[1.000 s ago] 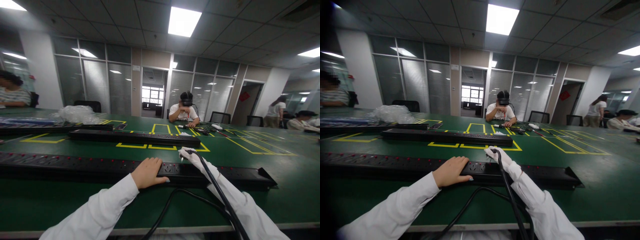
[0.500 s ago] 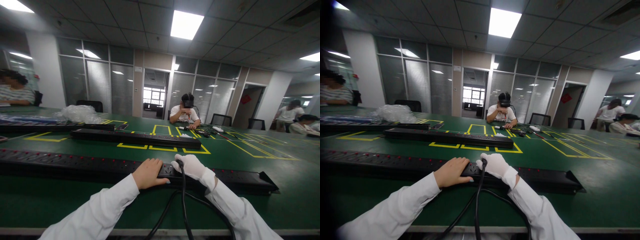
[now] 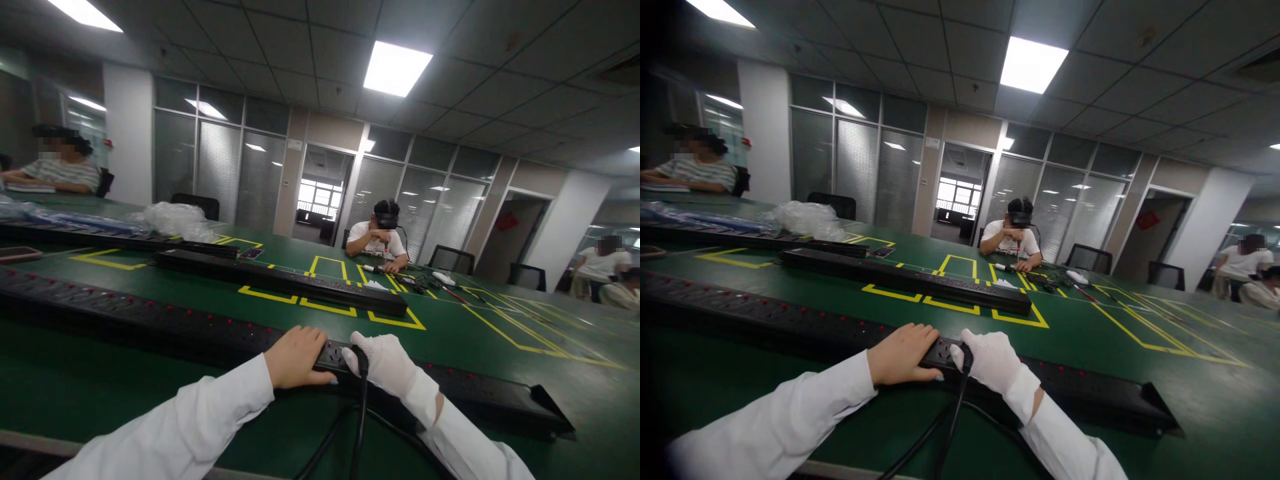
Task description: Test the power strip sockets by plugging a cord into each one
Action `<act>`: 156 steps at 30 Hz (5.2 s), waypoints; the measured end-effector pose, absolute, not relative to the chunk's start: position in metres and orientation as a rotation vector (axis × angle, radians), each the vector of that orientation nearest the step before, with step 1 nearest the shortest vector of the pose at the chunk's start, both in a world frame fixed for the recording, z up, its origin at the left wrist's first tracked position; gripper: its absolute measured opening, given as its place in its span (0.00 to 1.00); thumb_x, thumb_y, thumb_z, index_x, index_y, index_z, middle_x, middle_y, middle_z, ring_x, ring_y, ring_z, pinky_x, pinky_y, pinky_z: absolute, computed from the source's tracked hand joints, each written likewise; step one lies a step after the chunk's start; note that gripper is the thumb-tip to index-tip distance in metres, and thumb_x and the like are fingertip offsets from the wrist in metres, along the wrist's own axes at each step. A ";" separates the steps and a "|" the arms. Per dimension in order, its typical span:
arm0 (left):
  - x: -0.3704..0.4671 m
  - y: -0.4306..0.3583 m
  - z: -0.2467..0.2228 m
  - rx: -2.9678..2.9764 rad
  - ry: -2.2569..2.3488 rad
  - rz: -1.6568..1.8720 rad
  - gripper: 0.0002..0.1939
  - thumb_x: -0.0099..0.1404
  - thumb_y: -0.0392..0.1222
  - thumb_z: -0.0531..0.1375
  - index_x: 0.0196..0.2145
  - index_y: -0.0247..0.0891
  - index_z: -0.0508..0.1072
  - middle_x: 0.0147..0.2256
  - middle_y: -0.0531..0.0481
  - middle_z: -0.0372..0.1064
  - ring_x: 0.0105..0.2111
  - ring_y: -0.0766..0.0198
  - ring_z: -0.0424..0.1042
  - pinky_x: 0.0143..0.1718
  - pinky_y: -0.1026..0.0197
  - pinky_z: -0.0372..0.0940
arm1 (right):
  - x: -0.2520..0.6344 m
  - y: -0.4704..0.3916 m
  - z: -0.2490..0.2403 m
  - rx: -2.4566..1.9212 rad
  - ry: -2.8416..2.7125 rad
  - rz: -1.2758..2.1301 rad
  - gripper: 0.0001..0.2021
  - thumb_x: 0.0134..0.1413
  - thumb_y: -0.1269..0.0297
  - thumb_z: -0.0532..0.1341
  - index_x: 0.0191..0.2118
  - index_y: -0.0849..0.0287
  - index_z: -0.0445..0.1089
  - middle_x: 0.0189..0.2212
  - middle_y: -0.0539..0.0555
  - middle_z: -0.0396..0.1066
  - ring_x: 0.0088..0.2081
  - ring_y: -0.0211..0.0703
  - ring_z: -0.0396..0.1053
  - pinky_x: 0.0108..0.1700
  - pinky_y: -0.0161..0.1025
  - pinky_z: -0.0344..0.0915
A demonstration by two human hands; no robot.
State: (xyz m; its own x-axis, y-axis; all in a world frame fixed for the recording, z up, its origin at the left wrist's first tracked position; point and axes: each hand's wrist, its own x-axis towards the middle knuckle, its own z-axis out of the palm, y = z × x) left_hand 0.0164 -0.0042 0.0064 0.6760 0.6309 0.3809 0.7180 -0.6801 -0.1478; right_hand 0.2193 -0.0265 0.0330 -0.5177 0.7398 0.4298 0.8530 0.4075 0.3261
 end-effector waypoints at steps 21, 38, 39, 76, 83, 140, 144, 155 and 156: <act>0.015 -0.002 0.005 -2.601 -1.060 -0.465 0.31 0.53 0.68 0.44 0.37 0.36 0.63 0.32 0.45 0.65 0.33 0.55 0.66 0.35 0.54 0.59 | 0.219 -0.026 0.029 -1.409 -2.396 -0.684 0.14 0.55 0.53 0.47 0.32 0.55 0.63 0.19 0.49 0.68 0.21 0.37 0.65 0.24 0.31 0.46; 0.014 -0.003 0.007 -2.634 -1.055 -0.437 0.30 0.54 0.67 0.44 0.39 0.37 0.62 0.34 0.45 0.65 0.36 0.54 0.66 0.37 0.54 0.58 | 0.220 -0.026 0.026 -1.434 -2.352 -0.716 0.15 0.55 0.52 0.46 0.31 0.55 0.64 0.18 0.49 0.68 0.21 0.36 0.63 0.24 0.32 0.42; 0.014 -0.003 0.007 -2.634 -1.058 -0.437 0.30 0.54 0.67 0.44 0.39 0.37 0.62 0.34 0.45 0.65 0.36 0.54 0.66 0.37 0.54 0.58 | 0.220 -0.027 0.026 -1.433 -2.351 -0.714 0.15 0.55 0.52 0.46 0.31 0.55 0.64 0.18 0.49 0.67 0.20 0.35 0.63 0.24 0.32 0.42; 0.015 -0.007 0.012 -2.641 -1.051 -0.445 0.29 0.55 0.65 0.45 0.38 0.36 0.63 0.35 0.44 0.65 0.36 0.54 0.64 0.39 0.54 0.57 | 0.219 -0.016 0.046 -1.109 -2.570 -0.642 0.16 0.53 0.57 0.46 0.24 0.60 0.63 0.16 0.50 0.64 0.19 0.32 0.58 0.24 0.32 0.43; 0.040 -0.014 0.013 -2.725 -0.879 -0.473 0.32 0.54 0.65 0.47 0.45 0.35 0.59 0.41 0.44 0.64 0.41 0.54 0.62 0.42 0.53 0.56 | 0.222 -0.023 0.039 -1.243 -2.511 -0.588 0.11 0.51 0.58 0.48 0.29 0.58 0.62 0.18 0.48 0.64 0.20 0.32 0.58 0.24 0.30 0.43; 0.048 -0.019 0.006 -2.634 -0.918 -0.546 0.30 0.60 0.59 0.43 0.51 0.33 0.56 0.38 0.44 0.64 0.39 0.55 0.63 0.40 0.55 0.58 | 0.225 -0.018 0.037 -1.337 -2.452 -0.365 0.13 0.53 0.55 0.47 0.32 0.57 0.64 0.19 0.49 0.65 0.21 0.34 0.60 0.25 0.30 0.48; 0.048 -0.018 0.005 -2.636 -0.922 -0.546 0.30 0.59 0.59 0.46 0.51 0.33 0.55 0.38 0.44 0.64 0.39 0.55 0.63 0.40 0.55 0.58 | 0.225 -0.020 0.033 -1.314 -2.468 -0.532 0.15 0.52 0.53 0.48 0.33 0.58 0.64 0.20 0.51 0.66 0.22 0.36 0.62 0.26 0.31 0.48; 0.048 -0.018 0.006 -2.645 -0.922 -0.550 0.30 0.60 0.60 0.43 0.50 0.34 0.56 0.38 0.44 0.64 0.40 0.55 0.62 0.40 0.55 0.58 | 0.227 -0.017 0.037 -1.334 -2.479 -0.321 0.14 0.53 0.54 0.47 0.32 0.57 0.63 0.19 0.49 0.65 0.21 0.34 0.60 0.25 0.30 0.49; 0.047 -0.018 0.005 -2.645 -0.920 -0.549 0.30 0.60 0.60 0.43 0.50 0.33 0.56 0.38 0.44 0.64 0.40 0.55 0.62 0.40 0.55 0.58 | 0.227 -0.016 0.038 -1.334 -2.484 -0.289 0.14 0.53 0.54 0.48 0.32 0.57 0.63 0.19 0.49 0.65 0.21 0.34 0.60 0.25 0.30 0.49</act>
State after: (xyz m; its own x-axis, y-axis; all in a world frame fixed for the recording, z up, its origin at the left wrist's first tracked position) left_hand 0.0474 -0.0183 0.0055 0.7238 0.5310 0.4407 0.6401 -0.7552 -0.1413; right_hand 0.2270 -0.0162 0.0377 -0.5208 0.7747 0.3586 0.8364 0.5472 0.0326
